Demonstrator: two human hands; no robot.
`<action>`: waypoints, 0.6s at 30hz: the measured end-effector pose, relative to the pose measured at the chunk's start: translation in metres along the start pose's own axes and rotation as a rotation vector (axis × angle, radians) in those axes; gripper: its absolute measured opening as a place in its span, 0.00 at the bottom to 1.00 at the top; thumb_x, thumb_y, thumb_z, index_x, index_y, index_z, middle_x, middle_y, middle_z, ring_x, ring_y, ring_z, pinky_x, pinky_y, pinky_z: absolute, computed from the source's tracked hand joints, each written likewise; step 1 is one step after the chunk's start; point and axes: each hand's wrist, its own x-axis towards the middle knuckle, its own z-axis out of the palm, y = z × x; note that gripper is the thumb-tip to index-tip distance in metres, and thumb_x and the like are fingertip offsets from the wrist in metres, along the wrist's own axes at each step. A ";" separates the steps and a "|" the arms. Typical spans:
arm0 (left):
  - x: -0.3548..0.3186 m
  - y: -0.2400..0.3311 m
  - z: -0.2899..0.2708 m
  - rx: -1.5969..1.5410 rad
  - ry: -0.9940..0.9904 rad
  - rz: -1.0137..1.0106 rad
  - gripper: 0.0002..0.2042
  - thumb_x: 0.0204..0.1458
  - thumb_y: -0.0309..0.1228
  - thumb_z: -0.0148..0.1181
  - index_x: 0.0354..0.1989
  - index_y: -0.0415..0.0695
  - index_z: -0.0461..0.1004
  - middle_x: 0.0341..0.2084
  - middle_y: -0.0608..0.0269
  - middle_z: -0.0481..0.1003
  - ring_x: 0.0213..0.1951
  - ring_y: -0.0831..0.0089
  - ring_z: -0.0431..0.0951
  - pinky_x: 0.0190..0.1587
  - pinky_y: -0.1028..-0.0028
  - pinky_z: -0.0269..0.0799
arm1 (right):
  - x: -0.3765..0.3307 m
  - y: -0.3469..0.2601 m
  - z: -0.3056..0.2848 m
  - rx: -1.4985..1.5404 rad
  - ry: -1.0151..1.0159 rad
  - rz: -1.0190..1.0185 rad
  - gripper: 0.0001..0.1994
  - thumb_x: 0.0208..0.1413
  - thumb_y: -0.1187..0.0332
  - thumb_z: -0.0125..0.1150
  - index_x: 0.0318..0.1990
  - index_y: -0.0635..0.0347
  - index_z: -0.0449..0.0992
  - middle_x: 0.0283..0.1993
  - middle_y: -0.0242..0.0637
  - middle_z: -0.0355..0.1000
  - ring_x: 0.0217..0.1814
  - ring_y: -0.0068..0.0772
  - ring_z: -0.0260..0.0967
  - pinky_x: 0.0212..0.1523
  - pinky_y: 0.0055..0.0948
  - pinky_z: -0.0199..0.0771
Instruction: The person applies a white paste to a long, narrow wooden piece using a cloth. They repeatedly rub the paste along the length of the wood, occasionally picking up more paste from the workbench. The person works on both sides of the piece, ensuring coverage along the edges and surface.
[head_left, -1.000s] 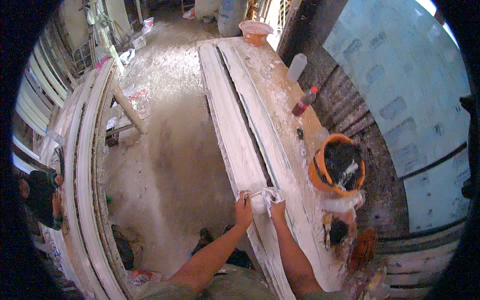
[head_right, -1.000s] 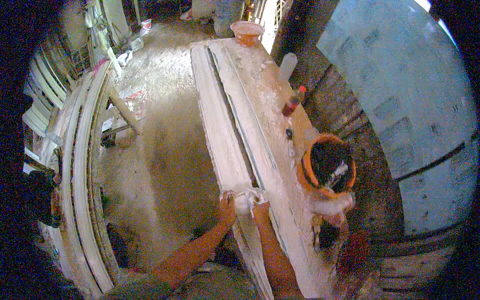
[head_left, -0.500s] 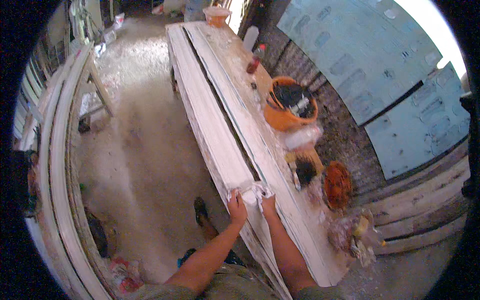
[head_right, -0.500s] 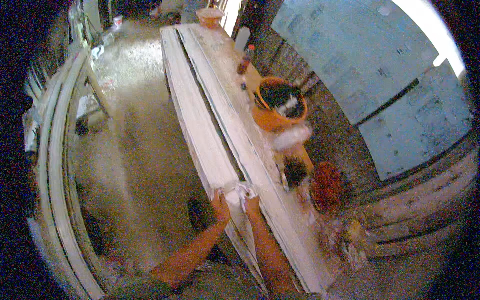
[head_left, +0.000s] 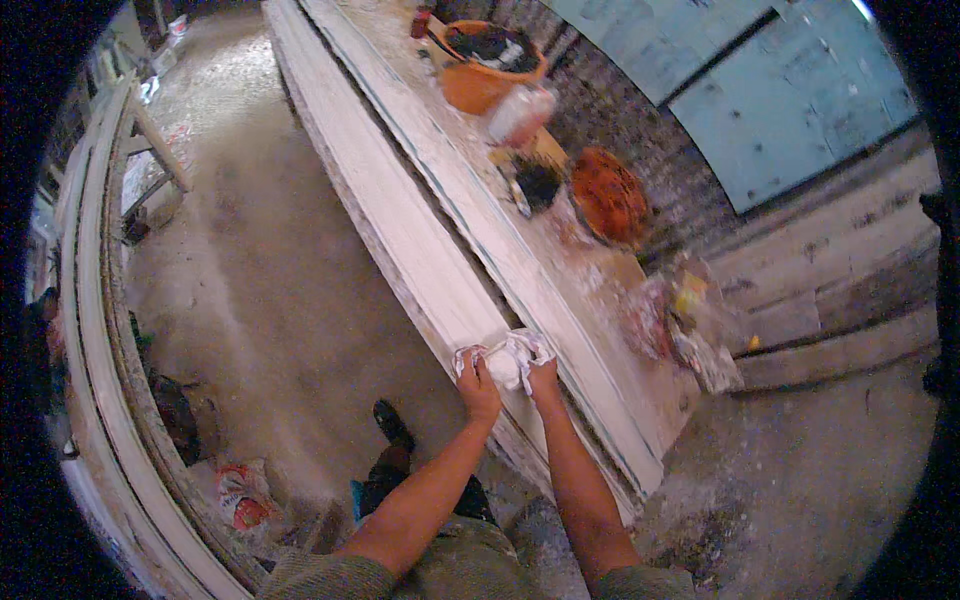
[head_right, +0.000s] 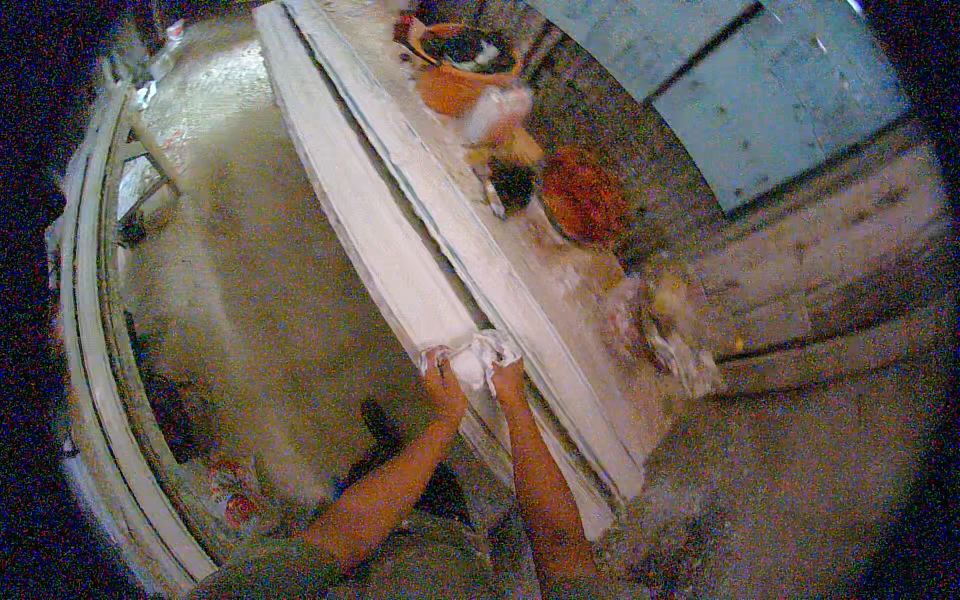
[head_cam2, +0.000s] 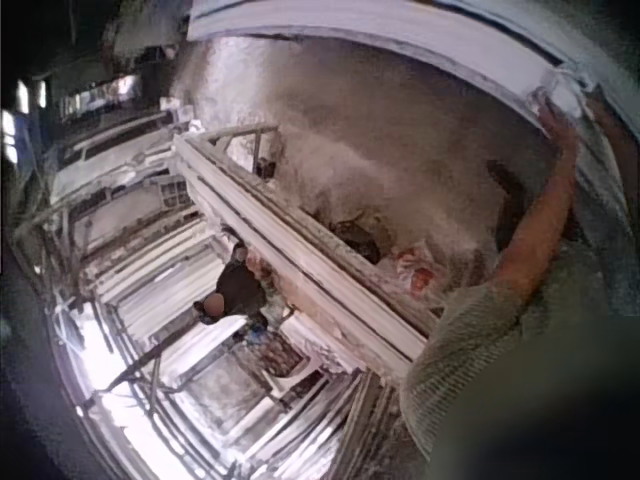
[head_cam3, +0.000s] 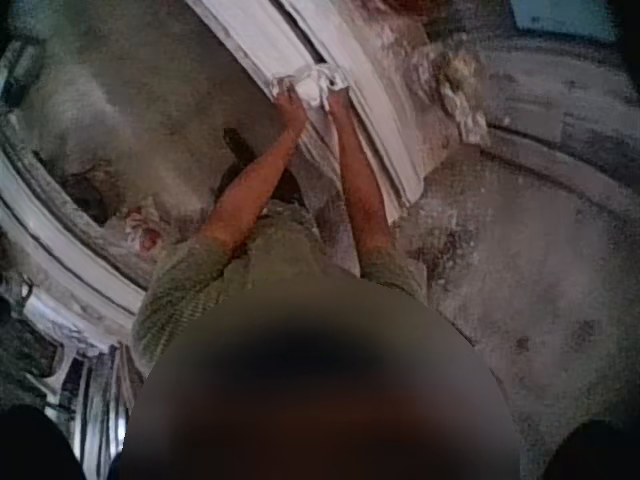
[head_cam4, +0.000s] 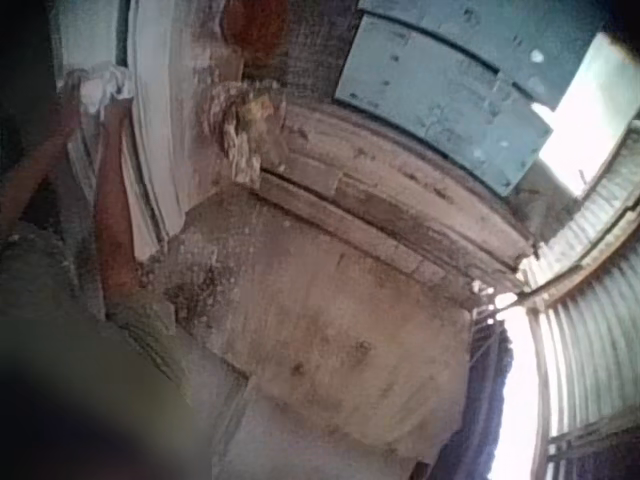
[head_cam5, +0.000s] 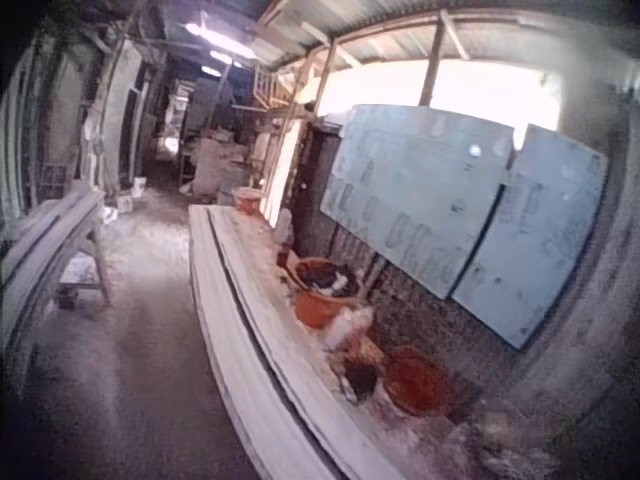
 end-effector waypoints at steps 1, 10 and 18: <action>-0.019 -0.002 0.004 0.020 0.012 -0.002 0.09 0.59 0.26 0.46 0.44 0.36 0.70 0.36 0.44 0.73 0.40 0.49 0.73 0.44 0.61 0.66 | -0.015 0.012 -0.013 0.041 0.005 -0.091 0.19 0.48 0.77 0.60 0.51 0.62 0.75 0.51 0.41 0.73 0.52 0.35 0.70 0.54 0.30 0.68; -0.211 0.008 0.063 -0.022 0.073 -0.042 0.11 0.60 0.27 0.45 0.46 0.32 0.67 0.39 0.41 0.72 0.42 0.51 0.72 0.47 0.63 0.66 | -0.117 0.017 -0.175 0.126 -0.041 0.097 0.20 0.46 0.72 0.64 0.50 0.64 0.75 0.53 0.49 0.72 0.57 0.46 0.68 0.60 0.36 0.65; -0.340 0.023 0.084 -0.027 0.029 -0.016 0.12 0.60 0.28 0.42 0.48 0.34 0.64 0.40 0.46 0.70 0.43 0.56 0.70 0.50 0.65 0.64 | -0.202 0.037 -0.291 0.101 -0.104 0.083 0.22 0.46 0.70 0.62 0.52 0.64 0.73 0.54 0.48 0.71 0.57 0.45 0.68 0.61 0.35 0.64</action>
